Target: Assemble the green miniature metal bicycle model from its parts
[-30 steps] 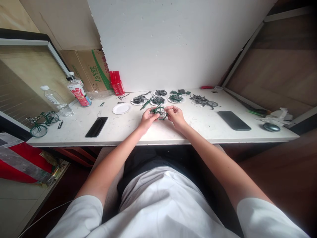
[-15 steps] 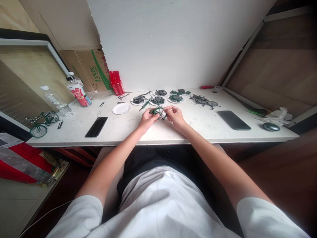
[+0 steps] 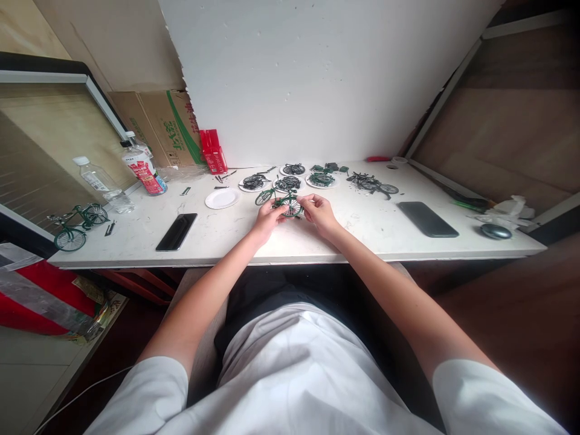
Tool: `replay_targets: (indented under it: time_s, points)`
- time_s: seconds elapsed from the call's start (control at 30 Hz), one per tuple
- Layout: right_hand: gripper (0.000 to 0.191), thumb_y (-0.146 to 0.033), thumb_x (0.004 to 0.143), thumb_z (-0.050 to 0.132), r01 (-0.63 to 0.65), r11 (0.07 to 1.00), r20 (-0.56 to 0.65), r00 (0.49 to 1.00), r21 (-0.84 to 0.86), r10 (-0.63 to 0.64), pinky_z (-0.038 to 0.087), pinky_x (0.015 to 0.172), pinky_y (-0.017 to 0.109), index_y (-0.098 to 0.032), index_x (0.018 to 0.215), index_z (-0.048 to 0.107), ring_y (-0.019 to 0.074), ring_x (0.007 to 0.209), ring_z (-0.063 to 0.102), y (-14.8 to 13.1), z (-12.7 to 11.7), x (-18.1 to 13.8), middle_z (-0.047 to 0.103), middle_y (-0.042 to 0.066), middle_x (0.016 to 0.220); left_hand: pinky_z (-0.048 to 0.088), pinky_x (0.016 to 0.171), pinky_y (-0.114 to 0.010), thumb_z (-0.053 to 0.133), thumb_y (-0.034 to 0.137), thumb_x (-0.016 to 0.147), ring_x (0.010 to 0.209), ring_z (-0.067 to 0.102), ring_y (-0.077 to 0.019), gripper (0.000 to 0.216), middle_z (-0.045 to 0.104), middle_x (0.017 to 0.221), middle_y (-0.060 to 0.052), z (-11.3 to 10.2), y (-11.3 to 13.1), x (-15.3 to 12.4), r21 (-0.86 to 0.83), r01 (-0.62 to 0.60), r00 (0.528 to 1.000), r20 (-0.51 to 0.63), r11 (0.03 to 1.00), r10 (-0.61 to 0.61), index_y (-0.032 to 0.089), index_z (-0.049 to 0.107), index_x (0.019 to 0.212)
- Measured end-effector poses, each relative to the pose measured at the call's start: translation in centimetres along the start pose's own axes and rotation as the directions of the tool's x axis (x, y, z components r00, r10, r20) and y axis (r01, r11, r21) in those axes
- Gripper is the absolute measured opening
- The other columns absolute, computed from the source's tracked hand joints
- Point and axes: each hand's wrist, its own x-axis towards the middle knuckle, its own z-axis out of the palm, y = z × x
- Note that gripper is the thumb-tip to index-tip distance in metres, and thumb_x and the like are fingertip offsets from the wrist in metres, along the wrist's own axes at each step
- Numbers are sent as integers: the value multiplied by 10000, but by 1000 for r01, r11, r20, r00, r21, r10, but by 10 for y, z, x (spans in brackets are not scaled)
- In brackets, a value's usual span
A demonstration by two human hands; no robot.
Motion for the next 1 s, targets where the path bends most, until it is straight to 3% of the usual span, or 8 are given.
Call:
replay_targets:
  time_s: [0.3,0.4,0.5,0.6,0.73,1.0]
  points:
    - [541,-697,755,871,-10,1000,3,1000,-21,10,230,460,263,-231,856,616,90,469,311,1,0,0,434,-82,525,568,877,-341,908,356,736,910,762,-196,471,774,1026,-59,-1,-1,2,6,3,1000,-26,1000,-3,198,633,1085]
    - [521,-703,802,825,107,985,-48,992,-137,-114,262,487,264,-231,939,652,109,508,330,3,0,-2,438,-74,558,548,820,-318,914,375,734,863,741,-187,544,761,966,-42,-3,-5,4,75,-47,992,-113,996,55,212,610,1156]
    - [427,-638,902,754,293,889,-14,948,-353,-318,322,548,272,-233,1029,708,134,565,390,5,2,-9,476,-48,607,539,797,-314,910,404,749,836,717,-194,584,739,882,-32,-6,-11,6,215,-157,964,-178,964,196,219,590,1201]
    - [325,-534,951,706,386,777,130,918,-497,-374,372,612,290,-235,1069,756,150,589,448,7,5,-14,550,-20,643,532,798,-310,891,416,777,845,698,-195,561,726,915,-38,-7,-14,4,336,-267,933,-143,903,329,235,587,1212]
    - [271,-447,950,683,406,687,167,906,-602,-389,413,669,310,-229,1076,783,168,615,508,9,7,-15,650,21,708,502,774,-301,870,401,803,799,654,-187,486,700,910,-31,-4,-14,-1,416,-323,907,-119,850,403,256,624,1196]
    - [255,-423,991,622,411,627,166,896,-661,-411,419,677,313,-228,1018,784,182,628,537,10,4,-13,679,41,733,501,789,-315,863,400,815,809,647,-201,455,724,962,-51,-1,-14,-5,447,-337,898,-112,829,426,265,659,1199]
